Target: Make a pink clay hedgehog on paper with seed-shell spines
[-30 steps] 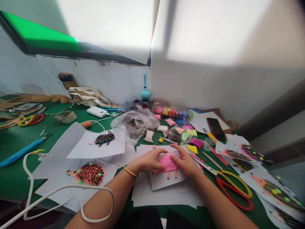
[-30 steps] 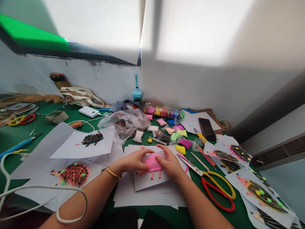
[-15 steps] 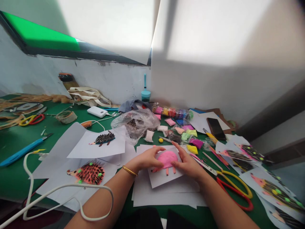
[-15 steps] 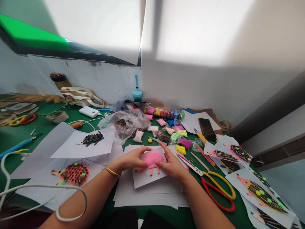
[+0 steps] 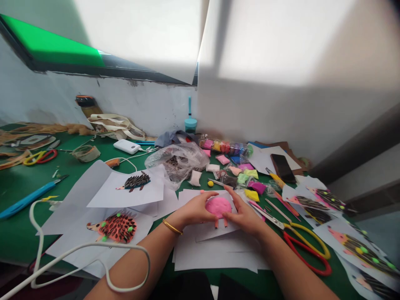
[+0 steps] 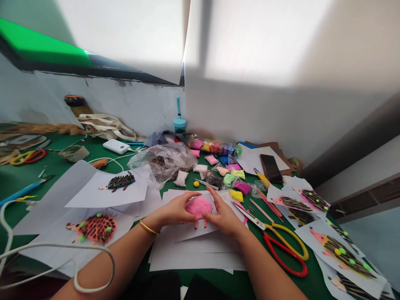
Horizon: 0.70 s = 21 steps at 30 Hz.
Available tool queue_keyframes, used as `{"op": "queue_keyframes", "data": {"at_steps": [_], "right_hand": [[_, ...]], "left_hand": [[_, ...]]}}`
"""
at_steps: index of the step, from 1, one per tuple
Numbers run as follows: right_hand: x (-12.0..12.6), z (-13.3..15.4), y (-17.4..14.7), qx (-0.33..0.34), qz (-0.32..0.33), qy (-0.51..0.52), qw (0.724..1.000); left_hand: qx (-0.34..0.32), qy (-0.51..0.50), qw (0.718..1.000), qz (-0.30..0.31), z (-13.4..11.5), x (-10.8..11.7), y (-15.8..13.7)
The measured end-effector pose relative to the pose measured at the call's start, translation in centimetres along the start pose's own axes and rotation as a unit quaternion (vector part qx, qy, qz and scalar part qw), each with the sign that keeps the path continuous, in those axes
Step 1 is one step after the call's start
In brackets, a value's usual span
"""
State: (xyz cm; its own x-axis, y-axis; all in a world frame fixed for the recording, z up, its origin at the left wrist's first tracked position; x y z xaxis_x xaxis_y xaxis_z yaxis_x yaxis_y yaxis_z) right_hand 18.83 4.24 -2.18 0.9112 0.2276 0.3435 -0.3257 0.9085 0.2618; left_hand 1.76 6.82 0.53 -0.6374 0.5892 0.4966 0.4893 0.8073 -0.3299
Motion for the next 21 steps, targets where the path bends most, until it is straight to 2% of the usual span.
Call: {"op": "queue_keyframes", "data": {"at_steps": [2, 6, 11, 14, 21], "right_hand": [[-0.1, 0.2, -0.1, 0.002, 0.003, -0.007, 1.0], [-0.1, 0.6, -0.2, -0.01, 0.003, -0.03, 1.0], [0.2, 0.2, -0.1, -0.01, -0.018, -0.037, 0.999], [0.7, -0.4, -0.1, -0.019, -0.038, -0.018, 0.999], [0.5, -0.5, 0.0, -0.018, -0.018, -0.011, 1.0]], "left_hand": [[-0.028, 0.008, 0.999, -0.027, -0.1, 0.0, 0.1], [-0.039, 0.001, 0.999, -0.032, -0.1, 0.0, 0.1], [-0.015, -0.04, 0.999, -0.005, 0.2, 0.7, 0.2], [0.004, -0.075, 0.997, -0.017, 0.8, 1.4, 0.3], [0.023, -0.078, 0.996, -0.028, 1.5, 1.5, 0.7]]}}
Point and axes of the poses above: each hand's wrist, its own y-axis towards the middle knuckle, its own x-axis out of the back of the hand, z = x × y, the point moved 5 cm from there along y, towards the middle knuckle, and after that the axes turned 11 degrees about x, right-handed, at the moved point
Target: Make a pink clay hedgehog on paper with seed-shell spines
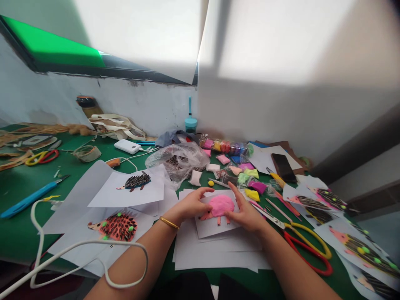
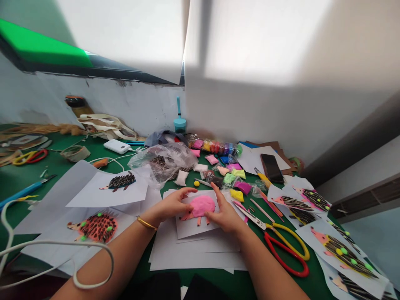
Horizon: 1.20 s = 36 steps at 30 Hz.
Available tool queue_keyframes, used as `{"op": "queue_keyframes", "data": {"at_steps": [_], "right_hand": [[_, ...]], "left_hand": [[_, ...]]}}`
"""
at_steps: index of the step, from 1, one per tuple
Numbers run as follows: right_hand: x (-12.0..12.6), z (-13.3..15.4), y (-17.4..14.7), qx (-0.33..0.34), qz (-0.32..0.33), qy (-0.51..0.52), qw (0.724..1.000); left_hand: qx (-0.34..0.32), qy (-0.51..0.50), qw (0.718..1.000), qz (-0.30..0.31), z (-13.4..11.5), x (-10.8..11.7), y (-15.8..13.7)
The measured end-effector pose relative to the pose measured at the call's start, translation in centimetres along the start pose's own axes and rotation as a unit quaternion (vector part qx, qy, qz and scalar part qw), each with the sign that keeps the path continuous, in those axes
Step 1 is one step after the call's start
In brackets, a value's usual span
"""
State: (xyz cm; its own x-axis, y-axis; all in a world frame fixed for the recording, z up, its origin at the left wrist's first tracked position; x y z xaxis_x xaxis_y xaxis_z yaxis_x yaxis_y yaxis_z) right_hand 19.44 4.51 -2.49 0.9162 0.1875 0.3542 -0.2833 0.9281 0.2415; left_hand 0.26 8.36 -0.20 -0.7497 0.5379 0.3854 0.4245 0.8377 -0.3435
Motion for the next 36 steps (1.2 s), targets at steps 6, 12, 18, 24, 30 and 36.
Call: {"op": "queue_keyframes", "data": {"at_steps": [6, 12, 18, 24, 30, 36], "right_hand": [[0.3, 0.1, 0.1, -0.007, -0.011, 0.009, 1.0], [0.5, -0.2, 0.1, -0.008, -0.023, 0.005, 1.0], [0.3, -0.2, 0.1, -0.005, -0.019, 0.009, 1.0], [0.6, -0.3, 0.1, -0.009, -0.035, 0.005, 0.999], [0.5, -0.6, 0.1, -0.011, -0.037, 0.011, 0.999], [0.3, -0.6, 0.1, -0.02, -0.024, 0.026, 0.999]], "left_hand": [[-0.003, -0.065, 0.997, 0.036, 0.4, 0.0, 0.2], [-0.007, -0.055, 0.998, 0.017, 0.6, 0.1, 0.3], [0.002, -0.03, 1.0, 0.001, 0.6, 0.2, 0.4], [0.007, -0.049, 0.999, 0.002, 0.8, 0.3, 0.5], [-0.002, -0.018, 1.0, -0.012, 1.2, 0.3, 0.8], [-0.009, -0.003, 1.0, -0.005, 1.1, 0.3, 0.9]]}}
Point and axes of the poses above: each hand's wrist, its own y-axis towards the middle knuckle, its own x-axis out of the back of the hand, z = x × y, the point moved 5 cm from there along y, towards the middle knuckle, and after that the axes turned 11 degrees about x, right-handed, at the moved point
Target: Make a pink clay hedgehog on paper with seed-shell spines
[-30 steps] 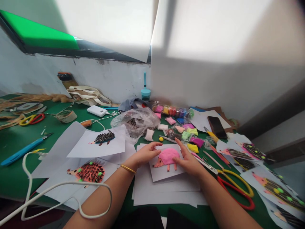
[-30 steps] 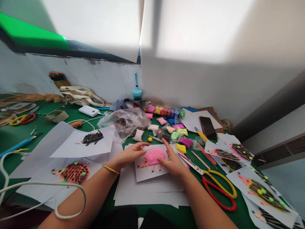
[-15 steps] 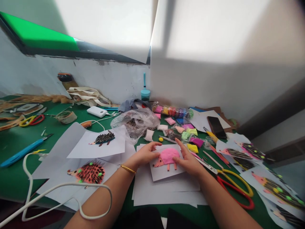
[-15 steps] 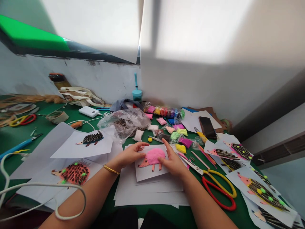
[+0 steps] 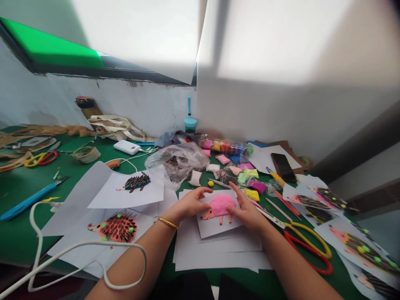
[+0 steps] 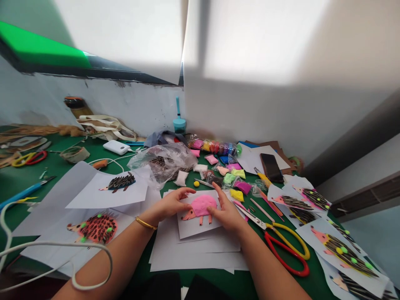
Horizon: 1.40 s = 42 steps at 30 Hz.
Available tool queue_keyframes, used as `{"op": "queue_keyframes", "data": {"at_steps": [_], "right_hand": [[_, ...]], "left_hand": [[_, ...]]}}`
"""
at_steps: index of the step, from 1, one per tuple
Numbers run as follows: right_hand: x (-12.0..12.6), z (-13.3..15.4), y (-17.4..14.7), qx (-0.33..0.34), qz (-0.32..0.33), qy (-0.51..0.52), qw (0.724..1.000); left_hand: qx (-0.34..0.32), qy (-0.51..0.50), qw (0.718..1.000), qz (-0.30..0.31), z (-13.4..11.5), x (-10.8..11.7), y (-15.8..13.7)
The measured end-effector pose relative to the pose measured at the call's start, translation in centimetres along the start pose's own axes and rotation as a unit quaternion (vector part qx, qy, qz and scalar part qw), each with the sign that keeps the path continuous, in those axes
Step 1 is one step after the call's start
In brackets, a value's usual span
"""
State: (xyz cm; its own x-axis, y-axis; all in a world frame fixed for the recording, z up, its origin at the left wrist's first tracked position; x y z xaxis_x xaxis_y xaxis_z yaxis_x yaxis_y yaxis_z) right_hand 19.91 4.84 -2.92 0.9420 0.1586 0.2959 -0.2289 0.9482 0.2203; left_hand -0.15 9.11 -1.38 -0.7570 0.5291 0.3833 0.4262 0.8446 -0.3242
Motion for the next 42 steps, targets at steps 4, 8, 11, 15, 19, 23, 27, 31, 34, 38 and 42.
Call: {"op": "queue_keyframes", "data": {"at_steps": [4, 8, 11, 15, 19, 23, 27, 31, 34, 38, 42], "right_hand": [[-0.3, 0.3, 0.0, 0.01, 0.005, -0.005, 1.0], [-0.9, 0.7, 0.0, 0.021, 0.026, -0.014, 0.999], [-1.1, 1.0, 0.0, 0.021, 0.035, -0.014, 0.999], [-1.0, 1.1, 0.1, 0.021, 0.026, 0.004, 0.999], [-1.0, 0.9, 0.2, -0.004, 0.01, -0.018, 1.0], [-0.8, 1.1, 0.1, -0.01, -0.011, -0.059, 0.998], [-0.7, 1.2, 0.1, -0.012, -0.028, -0.071, 0.997], [-0.7, 1.3, 0.3, -0.004, -0.05, -0.082, 0.995], [-0.8, 1.5, 0.5, -0.003, -0.064, -0.097, 0.993], [-1.1, 1.6, 0.6, -0.007, -0.068, -0.103, 0.992], [-1.3, 1.5, 0.8, -0.014, -0.066, -0.118, 0.991]], "left_hand": [[0.0, -0.013, 1.0, 0.013, -0.5, -0.2, -0.4], [0.013, 0.019, 1.0, 0.006, -1.0, -0.5, -0.7], [0.017, 0.047, 0.999, 0.0, -1.2, -0.6, -0.8], [0.015, 0.052, 0.998, 0.008, -1.2, -0.6, -0.8], [-0.001, 0.056, 0.998, 0.027, -1.1, -0.8, -0.6], [0.002, 0.06, 0.998, 0.035, -1.0, -0.9, -0.4], [0.012, 0.067, 0.998, 0.009, -1.2, -0.7, -0.5], [0.052, 0.069, 0.996, -0.027, -1.3, -0.5, -0.7], [0.044, 0.089, 0.994, -0.038, -1.6, -0.6, -0.9], [0.023, 0.118, 0.991, -0.058, -1.6, -0.7, -1.2], [0.03, 0.136, 0.988, -0.067, -0.8, -1.1, -1.4]]}}
Point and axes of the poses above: each hand's wrist, its own y-axis towards the middle knuckle, its own x-axis out of the back of the hand, z = x × y, the point moved 5 cm from there along y, towards the middle knuckle, and after that the axes turned 11 degrees about x, right-handed, at the moved point
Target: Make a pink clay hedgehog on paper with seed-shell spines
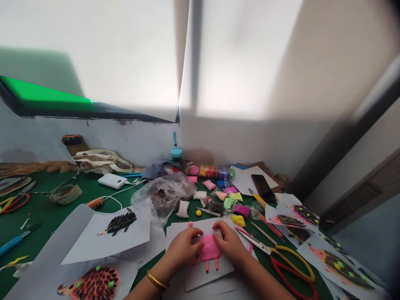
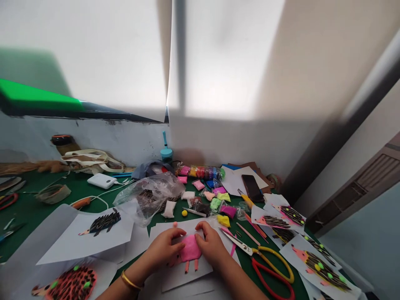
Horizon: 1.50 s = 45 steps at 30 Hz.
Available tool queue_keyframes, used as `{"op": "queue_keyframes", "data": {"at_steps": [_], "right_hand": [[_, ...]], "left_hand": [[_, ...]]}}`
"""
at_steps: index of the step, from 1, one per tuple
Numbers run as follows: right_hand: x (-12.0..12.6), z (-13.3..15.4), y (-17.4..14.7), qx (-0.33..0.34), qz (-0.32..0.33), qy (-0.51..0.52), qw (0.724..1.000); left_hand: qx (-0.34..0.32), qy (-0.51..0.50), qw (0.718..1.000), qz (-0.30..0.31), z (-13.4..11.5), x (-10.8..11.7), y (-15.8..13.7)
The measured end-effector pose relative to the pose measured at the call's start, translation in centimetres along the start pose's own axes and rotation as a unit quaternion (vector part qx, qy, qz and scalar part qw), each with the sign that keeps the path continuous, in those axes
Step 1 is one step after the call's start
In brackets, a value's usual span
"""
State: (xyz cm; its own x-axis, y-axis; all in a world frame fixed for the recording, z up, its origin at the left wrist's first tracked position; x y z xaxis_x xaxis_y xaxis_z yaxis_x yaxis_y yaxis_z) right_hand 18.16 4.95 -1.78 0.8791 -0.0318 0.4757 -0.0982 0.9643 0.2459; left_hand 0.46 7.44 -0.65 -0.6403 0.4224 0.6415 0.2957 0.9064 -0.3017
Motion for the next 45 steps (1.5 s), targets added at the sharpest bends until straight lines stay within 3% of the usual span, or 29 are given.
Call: {"op": "queue_keyframes", "data": {"at_steps": [13, 35, 45], "right_hand": [[-0.6, -0.5, 0.3, 0.01, -0.01, -0.015, 1.0], [-0.8, -0.7, 0.4, -0.006, -0.01, -0.031, 0.999], [-0.5, -0.5, 0.2, 0.014, -0.01, -0.028, 0.999]], "left_hand": [[0.045, -0.014, 0.999, -0.005, 0.9, -0.2, 0.9], [0.051, -0.028, 0.998, 0.004, 0.8, 0.0, 1.2], [0.026, -0.022, 0.999, -0.033, 1.0, -0.1, 1.1]]}}
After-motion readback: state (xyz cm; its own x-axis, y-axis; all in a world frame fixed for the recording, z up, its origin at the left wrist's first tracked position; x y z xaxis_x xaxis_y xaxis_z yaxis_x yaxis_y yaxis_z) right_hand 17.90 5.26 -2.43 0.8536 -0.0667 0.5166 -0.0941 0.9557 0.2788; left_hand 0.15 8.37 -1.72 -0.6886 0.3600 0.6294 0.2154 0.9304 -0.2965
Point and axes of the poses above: each hand's wrist, its own y-axis towards the middle knuckle, its own x-axis out of the back of the hand, z = x × y, the point moved 5 cm from there along y, towards the middle knuckle, and after that the axes turned 11 degrees about x, right-handed, at the moved point
